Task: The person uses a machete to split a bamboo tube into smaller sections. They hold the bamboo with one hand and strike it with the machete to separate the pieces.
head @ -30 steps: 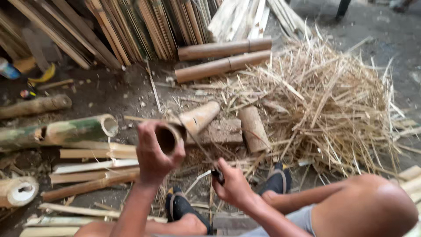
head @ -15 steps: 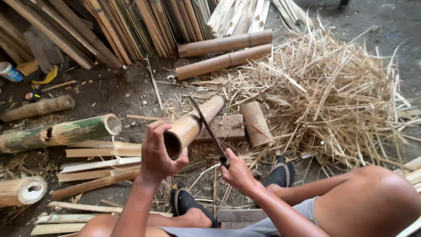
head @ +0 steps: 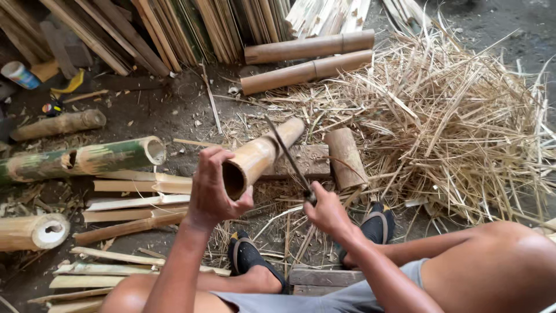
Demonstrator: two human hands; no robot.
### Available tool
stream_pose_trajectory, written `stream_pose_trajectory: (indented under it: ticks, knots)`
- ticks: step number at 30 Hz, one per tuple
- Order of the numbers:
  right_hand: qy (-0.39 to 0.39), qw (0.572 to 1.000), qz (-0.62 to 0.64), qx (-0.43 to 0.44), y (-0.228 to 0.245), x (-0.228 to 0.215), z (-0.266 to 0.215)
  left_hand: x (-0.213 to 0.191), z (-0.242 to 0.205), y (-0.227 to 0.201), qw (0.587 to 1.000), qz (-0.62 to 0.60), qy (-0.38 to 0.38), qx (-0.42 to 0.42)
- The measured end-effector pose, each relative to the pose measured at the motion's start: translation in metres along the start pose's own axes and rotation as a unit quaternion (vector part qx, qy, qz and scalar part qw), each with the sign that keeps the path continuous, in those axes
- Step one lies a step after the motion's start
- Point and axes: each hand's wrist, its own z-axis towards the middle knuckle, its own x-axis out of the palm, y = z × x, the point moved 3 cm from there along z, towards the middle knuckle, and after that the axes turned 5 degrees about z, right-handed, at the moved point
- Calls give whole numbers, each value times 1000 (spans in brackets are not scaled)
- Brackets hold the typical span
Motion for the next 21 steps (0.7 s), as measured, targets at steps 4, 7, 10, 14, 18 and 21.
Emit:
stream_pose_trajectory:
  ticks: [4, 7, 10, 14, 18, 21]
  knots:
    - [-58, 974, 49, -211, -1, 14, -6, 6, 5, 2, 999, 28, -12, -38]
    - [-39, 998, 44, -19, -41, 37, 9, -2, 3, -5, 993, 58, -32, -96]
    - [-78, 995, -50, 35, -72, 26, 49, 1, 29, 10, 950, 36, -79, -301]
    - [-114, 991, 70, -2, -80, 24, 56, 30, 41, 30, 838, -228, -213, -448]
    - [-97, 993, 74, 2, -61, 12, 50, 81, 31, 34, 876, -245, -247, -335]
    - [-82, 990, 111, 35, -47, 8, 45, 124, 29, 36, 934, -143, -134, -298]
